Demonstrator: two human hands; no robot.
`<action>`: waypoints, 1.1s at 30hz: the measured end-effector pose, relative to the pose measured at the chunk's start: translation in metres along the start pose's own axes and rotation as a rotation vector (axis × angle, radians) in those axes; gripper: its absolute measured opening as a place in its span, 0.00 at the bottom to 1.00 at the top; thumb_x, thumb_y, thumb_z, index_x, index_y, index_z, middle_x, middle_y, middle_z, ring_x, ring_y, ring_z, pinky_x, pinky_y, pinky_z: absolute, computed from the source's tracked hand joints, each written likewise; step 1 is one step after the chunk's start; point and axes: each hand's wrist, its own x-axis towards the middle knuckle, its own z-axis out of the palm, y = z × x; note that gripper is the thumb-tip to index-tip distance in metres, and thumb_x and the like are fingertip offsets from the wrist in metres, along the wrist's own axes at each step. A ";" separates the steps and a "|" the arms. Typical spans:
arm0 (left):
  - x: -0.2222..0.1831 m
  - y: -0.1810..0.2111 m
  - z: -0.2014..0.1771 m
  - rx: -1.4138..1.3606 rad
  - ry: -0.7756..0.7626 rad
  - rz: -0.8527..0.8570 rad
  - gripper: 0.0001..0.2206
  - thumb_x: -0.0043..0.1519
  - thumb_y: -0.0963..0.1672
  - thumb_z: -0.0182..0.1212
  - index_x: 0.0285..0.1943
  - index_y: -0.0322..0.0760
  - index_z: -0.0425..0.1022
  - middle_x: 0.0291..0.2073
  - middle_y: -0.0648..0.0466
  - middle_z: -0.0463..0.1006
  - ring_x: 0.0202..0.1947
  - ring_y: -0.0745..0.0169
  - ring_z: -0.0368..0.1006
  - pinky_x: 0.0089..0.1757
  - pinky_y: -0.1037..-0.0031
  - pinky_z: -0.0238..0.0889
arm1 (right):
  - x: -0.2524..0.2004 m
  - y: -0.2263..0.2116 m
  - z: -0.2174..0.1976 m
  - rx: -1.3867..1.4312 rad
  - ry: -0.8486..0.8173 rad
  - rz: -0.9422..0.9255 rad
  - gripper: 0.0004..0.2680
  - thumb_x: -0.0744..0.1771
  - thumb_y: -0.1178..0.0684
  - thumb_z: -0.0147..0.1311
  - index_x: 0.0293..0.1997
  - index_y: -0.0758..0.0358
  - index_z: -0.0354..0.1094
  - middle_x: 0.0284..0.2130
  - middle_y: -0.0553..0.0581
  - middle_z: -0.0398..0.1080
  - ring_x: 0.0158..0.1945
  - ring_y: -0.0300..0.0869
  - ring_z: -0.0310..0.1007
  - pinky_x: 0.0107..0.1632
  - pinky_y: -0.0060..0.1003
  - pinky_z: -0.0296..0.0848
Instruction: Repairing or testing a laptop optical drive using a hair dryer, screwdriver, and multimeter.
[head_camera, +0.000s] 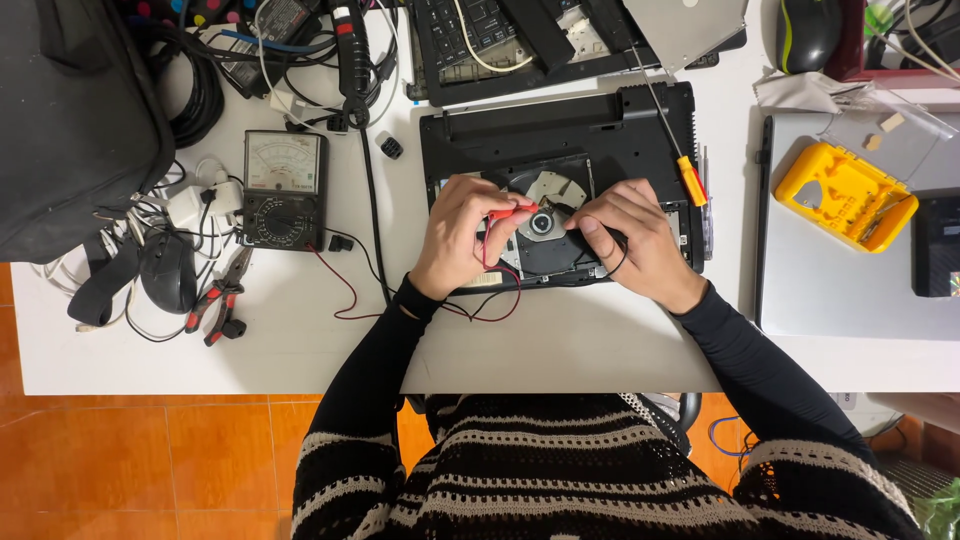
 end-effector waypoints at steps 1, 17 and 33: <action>0.000 0.001 0.000 -0.002 -0.001 -0.001 0.16 0.60 0.39 0.75 0.46 0.38 0.67 0.41 0.59 0.82 0.41 0.58 0.74 0.48 0.67 0.67 | 0.000 0.000 0.000 0.000 0.000 0.002 0.09 0.72 0.52 0.49 0.40 0.62 0.74 0.36 0.51 0.75 0.42 0.44 0.71 0.56 0.40 0.62; 0.001 0.000 0.000 -0.023 0.036 -0.033 0.14 0.60 0.36 0.73 0.45 0.35 0.68 0.41 0.54 0.82 0.42 0.55 0.74 0.46 0.69 0.68 | 0.001 0.001 0.000 0.017 -0.011 0.015 0.08 0.73 0.52 0.50 0.42 0.63 0.73 0.38 0.52 0.75 0.43 0.46 0.72 0.57 0.41 0.63; 0.001 0.000 0.000 -0.014 -0.023 0.015 0.17 0.60 0.37 0.74 0.46 0.37 0.66 0.44 0.58 0.83 0.43 0.56 0.74 0.49 0.66 0.67 | 0.002 -0.001 -0.001 0.002 -0.024 0.013 0.08 0.73 0.51 0.50 0.41 0.61 0.74 0.36 0.51 0.75 0.43 0.45 0.72 0.57 0.41 0.62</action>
